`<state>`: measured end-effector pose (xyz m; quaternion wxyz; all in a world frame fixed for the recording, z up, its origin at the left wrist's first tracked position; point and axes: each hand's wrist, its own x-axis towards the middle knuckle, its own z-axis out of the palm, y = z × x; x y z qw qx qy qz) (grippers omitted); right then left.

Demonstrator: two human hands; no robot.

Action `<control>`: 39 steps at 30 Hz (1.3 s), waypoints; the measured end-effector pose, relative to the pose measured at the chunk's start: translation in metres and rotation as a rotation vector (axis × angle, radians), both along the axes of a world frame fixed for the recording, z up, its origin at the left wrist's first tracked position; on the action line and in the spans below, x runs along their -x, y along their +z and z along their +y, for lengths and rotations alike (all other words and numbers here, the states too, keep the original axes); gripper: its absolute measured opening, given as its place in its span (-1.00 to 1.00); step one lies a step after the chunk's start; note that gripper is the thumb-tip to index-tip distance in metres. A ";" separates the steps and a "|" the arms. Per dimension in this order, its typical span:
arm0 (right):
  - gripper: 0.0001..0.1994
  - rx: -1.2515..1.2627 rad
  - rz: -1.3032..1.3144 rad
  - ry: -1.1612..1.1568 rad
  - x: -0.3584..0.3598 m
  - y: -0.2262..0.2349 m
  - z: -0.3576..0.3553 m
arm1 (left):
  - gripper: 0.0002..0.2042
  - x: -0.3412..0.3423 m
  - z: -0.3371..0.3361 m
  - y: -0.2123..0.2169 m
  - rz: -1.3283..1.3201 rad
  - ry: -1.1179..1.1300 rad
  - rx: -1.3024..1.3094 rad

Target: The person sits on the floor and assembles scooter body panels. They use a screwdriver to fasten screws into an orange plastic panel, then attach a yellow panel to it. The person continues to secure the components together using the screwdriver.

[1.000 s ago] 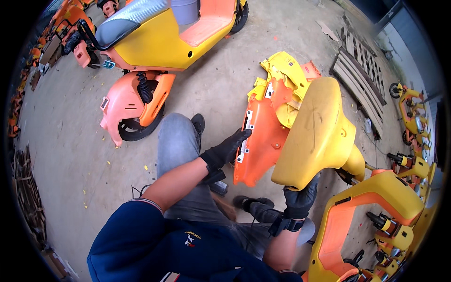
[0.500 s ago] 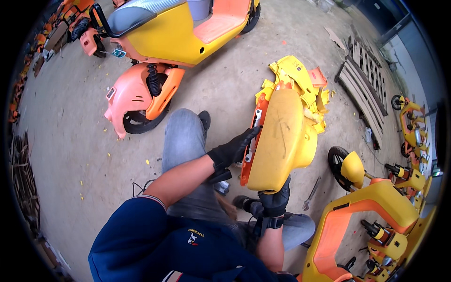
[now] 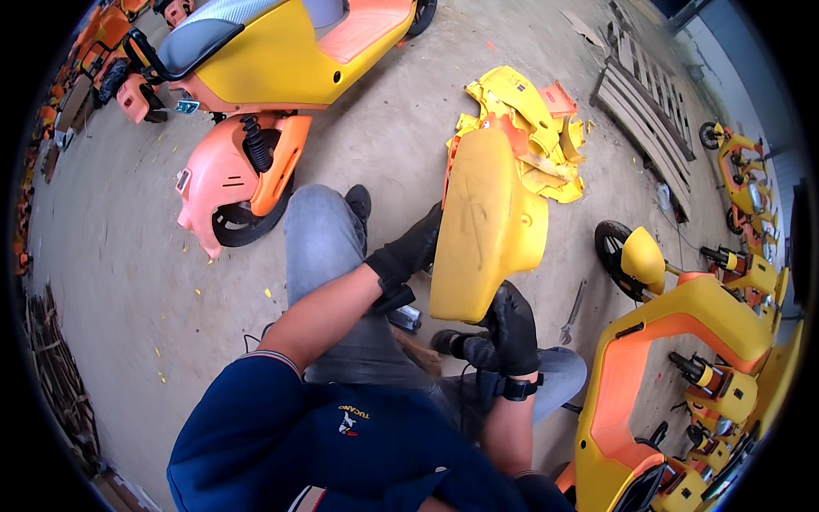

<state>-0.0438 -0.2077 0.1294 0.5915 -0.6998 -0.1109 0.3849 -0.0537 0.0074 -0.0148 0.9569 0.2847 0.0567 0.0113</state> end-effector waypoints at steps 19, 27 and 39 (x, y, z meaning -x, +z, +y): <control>-0.71 0.089 0.025 -0.215 -0.048 -0.022 -0.035 | -0.11 -0.001 -0.018 -0.009 0.004 0.048 -0.528; -0.70 0.288 -1.309 0.189 -0.060 -0.061 -0.083 | -0.14 0.001 -0.015 0.009 0.103 -0.039 -0.539; -0.44 -0.721 0.427 -0.190 -0.054 -0.071 -0.095 | -0.38 0.002 -0.009 0.007 0.062 -0.217 0.131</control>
